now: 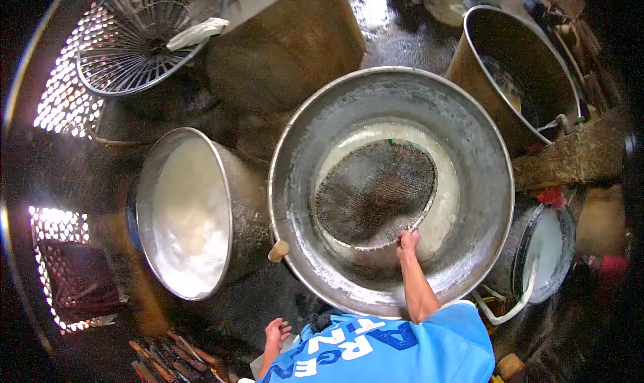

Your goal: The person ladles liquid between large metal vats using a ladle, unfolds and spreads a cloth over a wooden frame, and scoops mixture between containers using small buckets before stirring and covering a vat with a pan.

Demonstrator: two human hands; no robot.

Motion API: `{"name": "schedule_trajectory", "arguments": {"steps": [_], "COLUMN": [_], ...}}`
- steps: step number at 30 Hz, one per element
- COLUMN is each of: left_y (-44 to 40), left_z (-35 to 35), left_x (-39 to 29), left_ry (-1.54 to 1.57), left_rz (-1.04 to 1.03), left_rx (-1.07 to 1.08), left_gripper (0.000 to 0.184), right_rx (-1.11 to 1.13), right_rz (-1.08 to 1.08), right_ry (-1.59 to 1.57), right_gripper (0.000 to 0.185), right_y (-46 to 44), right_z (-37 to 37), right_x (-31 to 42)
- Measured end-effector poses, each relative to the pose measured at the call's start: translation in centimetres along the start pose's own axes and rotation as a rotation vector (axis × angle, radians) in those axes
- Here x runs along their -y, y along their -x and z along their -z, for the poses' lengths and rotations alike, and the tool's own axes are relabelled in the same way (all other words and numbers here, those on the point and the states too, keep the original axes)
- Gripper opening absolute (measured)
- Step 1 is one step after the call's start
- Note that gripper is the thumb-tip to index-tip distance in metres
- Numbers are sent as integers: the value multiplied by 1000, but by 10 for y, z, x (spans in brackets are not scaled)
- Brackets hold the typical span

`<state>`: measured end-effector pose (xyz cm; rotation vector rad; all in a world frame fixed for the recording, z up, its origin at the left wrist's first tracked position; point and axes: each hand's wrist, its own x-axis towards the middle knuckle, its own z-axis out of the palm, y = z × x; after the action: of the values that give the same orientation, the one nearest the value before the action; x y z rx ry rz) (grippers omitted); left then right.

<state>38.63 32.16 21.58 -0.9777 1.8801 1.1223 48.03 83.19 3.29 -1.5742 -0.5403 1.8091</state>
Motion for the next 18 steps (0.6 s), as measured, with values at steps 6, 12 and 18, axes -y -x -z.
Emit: {"name": "schedule_trajectory", "arguments": {"steps": [6,12,18], "left_y": [-32,-98,-173], "left_z": [29,68,92], "left_x": [73,170,225], "left_ry": [235,238,-320], "left_rz": [-45,-237,-438], "left_rx": [40,150,225], "left_gripper": [28,31,34], "right_rx": [42,-440,-386], "right_rz": [375,599,768], "right_ry": [166,647,214], "right_gripper": [20,30,27], "right_y": [41,114,224], "right_z": [-81,-88,37], "right_x": [26,79,169]}}
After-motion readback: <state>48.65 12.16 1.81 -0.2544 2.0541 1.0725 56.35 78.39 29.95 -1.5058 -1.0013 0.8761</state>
